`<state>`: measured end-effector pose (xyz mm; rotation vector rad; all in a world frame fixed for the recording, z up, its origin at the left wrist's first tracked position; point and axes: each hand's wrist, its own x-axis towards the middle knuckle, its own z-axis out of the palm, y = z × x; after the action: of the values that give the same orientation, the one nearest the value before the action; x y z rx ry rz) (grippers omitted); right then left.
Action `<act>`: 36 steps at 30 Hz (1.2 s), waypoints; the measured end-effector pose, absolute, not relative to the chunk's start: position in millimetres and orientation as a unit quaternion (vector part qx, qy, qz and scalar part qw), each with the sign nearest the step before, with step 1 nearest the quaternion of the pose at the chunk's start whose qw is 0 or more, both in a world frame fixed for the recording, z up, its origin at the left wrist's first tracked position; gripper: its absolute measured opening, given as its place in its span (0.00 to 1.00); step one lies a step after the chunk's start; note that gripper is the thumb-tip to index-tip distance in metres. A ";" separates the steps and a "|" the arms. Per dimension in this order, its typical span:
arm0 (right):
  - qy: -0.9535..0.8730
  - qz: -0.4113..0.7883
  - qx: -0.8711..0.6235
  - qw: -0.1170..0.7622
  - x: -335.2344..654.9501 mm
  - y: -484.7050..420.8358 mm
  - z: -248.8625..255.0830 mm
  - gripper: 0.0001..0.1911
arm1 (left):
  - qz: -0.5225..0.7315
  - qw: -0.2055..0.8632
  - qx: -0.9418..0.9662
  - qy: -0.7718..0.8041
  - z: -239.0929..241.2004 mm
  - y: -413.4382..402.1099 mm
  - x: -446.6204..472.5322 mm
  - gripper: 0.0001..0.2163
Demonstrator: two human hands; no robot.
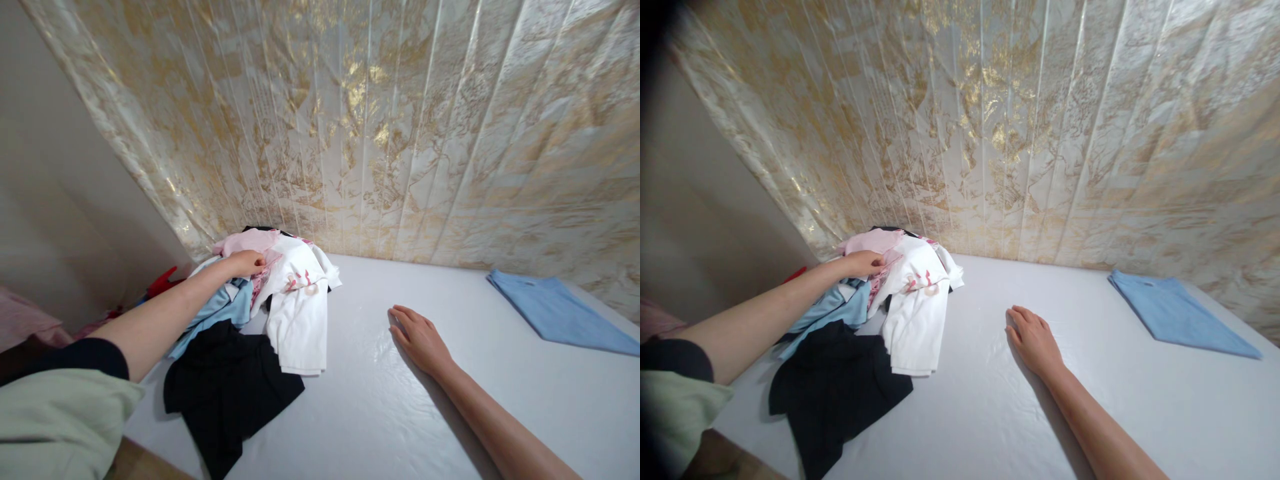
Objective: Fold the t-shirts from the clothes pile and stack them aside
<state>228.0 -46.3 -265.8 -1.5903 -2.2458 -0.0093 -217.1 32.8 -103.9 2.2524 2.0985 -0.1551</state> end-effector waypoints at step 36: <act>-0.725 0.131 -0.439 0.514 218.0 -91.7 -159.0 0.28 | 0.473 0.079 0.746 0.462 22.7 6.9 38.3 0.15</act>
<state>218.0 -91.7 -159.0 -1.0547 -1.7429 0.3140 38.3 6.9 22.7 2.2324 1.3836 1.4155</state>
